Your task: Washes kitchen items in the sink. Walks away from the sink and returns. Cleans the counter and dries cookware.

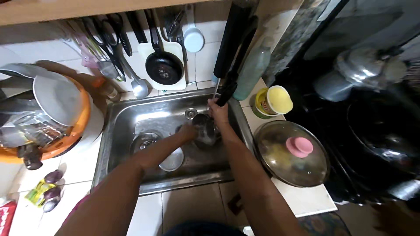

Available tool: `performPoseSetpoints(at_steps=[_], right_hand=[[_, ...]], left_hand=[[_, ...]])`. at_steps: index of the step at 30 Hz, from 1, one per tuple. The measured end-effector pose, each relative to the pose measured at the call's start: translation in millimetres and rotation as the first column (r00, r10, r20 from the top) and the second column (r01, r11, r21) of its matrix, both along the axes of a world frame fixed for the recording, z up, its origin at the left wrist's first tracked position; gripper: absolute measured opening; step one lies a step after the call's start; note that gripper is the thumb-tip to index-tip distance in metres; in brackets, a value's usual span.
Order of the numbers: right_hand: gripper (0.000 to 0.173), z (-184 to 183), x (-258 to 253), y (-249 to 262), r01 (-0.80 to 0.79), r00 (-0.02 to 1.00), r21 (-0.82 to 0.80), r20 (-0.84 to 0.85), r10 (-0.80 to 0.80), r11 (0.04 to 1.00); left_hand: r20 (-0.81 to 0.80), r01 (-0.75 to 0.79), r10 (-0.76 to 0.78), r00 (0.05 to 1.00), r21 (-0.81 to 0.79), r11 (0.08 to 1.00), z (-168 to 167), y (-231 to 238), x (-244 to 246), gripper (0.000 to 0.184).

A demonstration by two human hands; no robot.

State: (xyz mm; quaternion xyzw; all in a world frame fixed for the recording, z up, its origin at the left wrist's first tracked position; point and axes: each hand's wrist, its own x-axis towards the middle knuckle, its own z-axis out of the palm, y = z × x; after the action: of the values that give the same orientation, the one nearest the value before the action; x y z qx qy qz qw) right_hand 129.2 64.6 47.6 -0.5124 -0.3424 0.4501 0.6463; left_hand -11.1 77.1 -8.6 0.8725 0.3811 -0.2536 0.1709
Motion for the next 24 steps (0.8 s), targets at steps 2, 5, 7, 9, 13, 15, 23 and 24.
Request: performPoseSetpoints(at_steps=[2, 5, 7, 9, 13, 15, 23, 24], right_hand=[[0.014, 3.1, 1.8, -0.4, -0.005, 1.0, -0.004, -0.016, 0.005, 1.0], [0.014, 3.3, 4.2, -3.5, -0.001, 0.999, 0.004, -0.04, 0.001, 1.0], [0.015, 2.3, 2.4, -5.4, -0.045, 0.999, 0.02, -0.027, 0.045, 0.999], [0.014, -3.4, -0.8, -6.8, -0.045, 0.999, 0.06, -0.022, 0.047, 0.997], [0.012, -5.5, -1.4, -10.0, 0.001, 0.998, 0.081, -0.055, 0.003, 0.997], [0.012, -5.3, -0.5, -7.9, 0.024, 0.998, 0.07, -0.064, -0.019, 0.997], [0.014, 4.0, -6.9, -10.9, -0.001, 0.997, -0.045, 0.072, 0.004, 0.999], [0.014, 7.3, -7.2, -17.9, -0.017, 0.994, -0.074, 0.102, 0.025, 0.997]], left_hand=[[-0.042, 0.135, -0.129, 0.991, 0.24, 0.961, 5.8, 14.7, 7.9, 0.041], [0.012, 0.136, -0.146, 0.989, 0.308, 0.942, -2.2, 15.0, 11.6, 0.055], [-0.009, 0.051, -0.05, 0.999, 0.148, 0.988, -10.9, -0.1, 14.2, 0.051], [-0.021, 0.064, -0.066, 0.998, -0.057, 0.996, -13.2, -20.5, 20.9, 0.038], [0.398, 0.081, 0.096, 0.912, -0.406, 0.91, 13.0, -40.8, 33.4, 0.034], [0.507, 0.0, 0.275, 0.817, -0.477, 0.879, 24.7, -44.5, 40.7, 0.039], [0.275, -0.102, 0.054, 0.96, 0.164, 0.981, -57.4, 2.6, 32.4, 0.049], [0.278, -0.067, 0.021, 0.96, 0.157, 0.985, -63.5, 7.0, 26.7, 0.05]])
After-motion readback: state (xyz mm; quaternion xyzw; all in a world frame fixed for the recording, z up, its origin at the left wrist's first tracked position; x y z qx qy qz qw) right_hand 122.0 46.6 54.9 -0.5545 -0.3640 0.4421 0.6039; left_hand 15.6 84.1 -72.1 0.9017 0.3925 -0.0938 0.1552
